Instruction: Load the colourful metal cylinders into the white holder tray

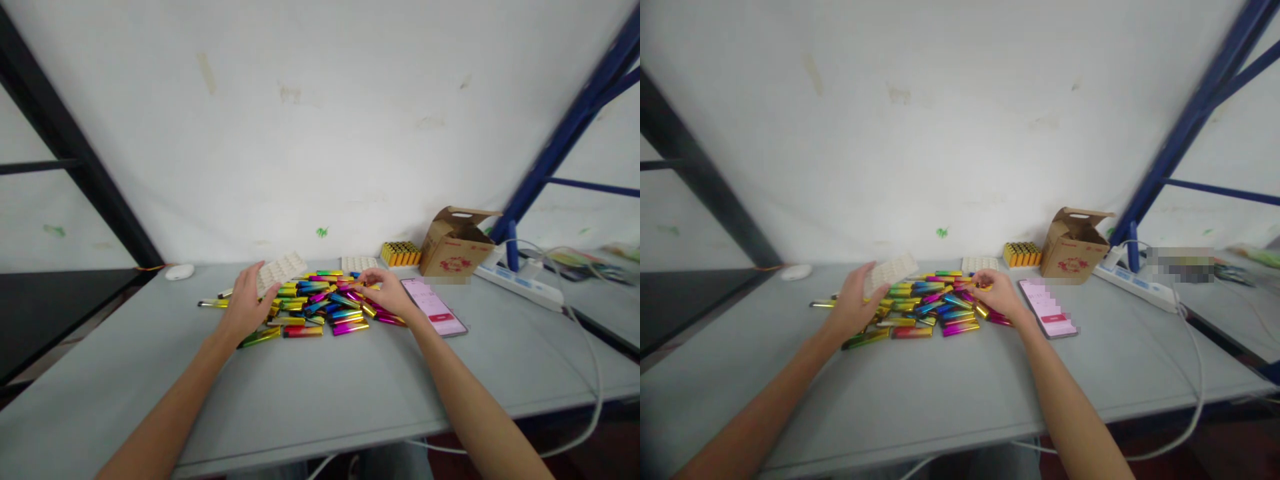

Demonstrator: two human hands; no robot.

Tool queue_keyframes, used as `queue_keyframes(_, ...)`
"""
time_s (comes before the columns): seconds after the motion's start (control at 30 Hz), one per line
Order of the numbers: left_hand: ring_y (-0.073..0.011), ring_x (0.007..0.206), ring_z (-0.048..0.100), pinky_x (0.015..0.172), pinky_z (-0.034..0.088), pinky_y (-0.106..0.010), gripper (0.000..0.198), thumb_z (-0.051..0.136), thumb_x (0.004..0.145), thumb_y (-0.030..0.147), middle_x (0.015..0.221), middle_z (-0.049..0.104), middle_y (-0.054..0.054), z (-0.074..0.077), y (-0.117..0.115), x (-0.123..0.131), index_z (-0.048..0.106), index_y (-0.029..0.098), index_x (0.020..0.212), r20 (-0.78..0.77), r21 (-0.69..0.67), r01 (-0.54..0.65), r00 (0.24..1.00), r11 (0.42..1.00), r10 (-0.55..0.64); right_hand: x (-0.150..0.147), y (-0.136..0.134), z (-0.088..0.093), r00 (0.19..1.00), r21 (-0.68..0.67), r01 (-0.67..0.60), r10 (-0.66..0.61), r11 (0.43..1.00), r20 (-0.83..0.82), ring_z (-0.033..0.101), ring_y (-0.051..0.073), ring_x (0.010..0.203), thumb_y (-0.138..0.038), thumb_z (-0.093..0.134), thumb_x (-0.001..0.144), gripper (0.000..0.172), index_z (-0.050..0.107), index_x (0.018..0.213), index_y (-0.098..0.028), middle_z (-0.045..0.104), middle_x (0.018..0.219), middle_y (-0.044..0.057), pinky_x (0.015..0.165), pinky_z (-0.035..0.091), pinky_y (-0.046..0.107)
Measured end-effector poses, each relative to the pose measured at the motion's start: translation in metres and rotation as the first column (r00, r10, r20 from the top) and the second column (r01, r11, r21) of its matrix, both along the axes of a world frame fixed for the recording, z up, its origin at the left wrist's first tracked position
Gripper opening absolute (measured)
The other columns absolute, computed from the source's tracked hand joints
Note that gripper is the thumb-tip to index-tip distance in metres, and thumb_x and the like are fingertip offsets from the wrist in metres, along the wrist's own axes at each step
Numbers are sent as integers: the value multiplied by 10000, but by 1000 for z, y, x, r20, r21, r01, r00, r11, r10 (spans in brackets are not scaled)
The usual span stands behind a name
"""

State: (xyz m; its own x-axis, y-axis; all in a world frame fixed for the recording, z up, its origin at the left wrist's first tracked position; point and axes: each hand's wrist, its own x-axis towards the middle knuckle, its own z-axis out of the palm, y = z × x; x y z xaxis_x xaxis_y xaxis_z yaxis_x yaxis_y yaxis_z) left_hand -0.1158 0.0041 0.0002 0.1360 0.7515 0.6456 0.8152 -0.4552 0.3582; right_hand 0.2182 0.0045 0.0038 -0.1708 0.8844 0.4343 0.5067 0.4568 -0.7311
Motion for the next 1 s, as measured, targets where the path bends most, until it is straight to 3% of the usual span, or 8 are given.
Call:
queue_keyframes(0.13,-302,1209,484,1053,389,-498,543,461,911,442,1283,501,-172,3,-10,9,387,133,1352,-54,-79,112,992,991,-117,4,-3,1,989,37,-1,-5,999,150,653,206,839,-350,685,759,203,689,866,-178,714,911,65,778,505,335)
queue_keyframes(0.33,-287,1279,442,1093,361,-462,567,507,900,436,1362,472,-144,-1,-29,31,376,185,1391,-146,-185,282,939,941,-310,0,-7,4,976,29,-22,15,999,217,639,191,791,-373,676,787,206,691,851,-178,710,863,52,734,490,310)
queue_keyframes(0.5,-301,1302,427,1105,347,-481,589,537,883,457,1382,474,-147,-10,-31,38,408,186,1389,-175,-194,292,929,937,-326,-3,-9,5,971,28,-28,21,999,238,638,197,775,-339,626,824,179,695,846,-176,715,852,57,730,485,315)
queue_keyframes(0.7,-316,1277,453,1083,369,-510,599,571,856,456,1363,502,-144,-14,-28,39,423,205,1380,-165,-170,265,942,949,-293,-10,-9,3,971,102,-73,47,992,236,639,238,902,-338,599,850,188,695,933,-199,709,949,78,837,481,379)
queue_keyframes(0.77,-316,1276,453,1084,366,-514,611,576,855,449,1365,499,-146,-14,-28,41,408,202,1388,-154,-157,254,948,954,-278,-16,-12,2,964,156,-143,102,977,247,606,260,1034,-380,642,826,297,665,1072,-215,681,1085,93,927,453,415)
queue_keyframes(0.9,-303,1290,438,1096,354,-499,618,565,867,436,1376,483,-149,-12,-29,45,374,196,1403,-128,-148,267,950,952,-286,-27,-18,-2,931,173,-244,180,954,319,477,308,1260,-504,718,740,698,499,1344,-229,541,1354,132,1064,349,487)
queue_keyframes(1.0,-295,1303,423,1109,344,-487,604,555,875,436,1379,475,-148,-12,-31,48,376,193,1398,-125,-157,299,939,941,-319,-30,-19,-6,919,151,-251,187,956,346,462,316,1282,-542,718,724,741,493,1347,-207,531,1366,148,1082,328,499)
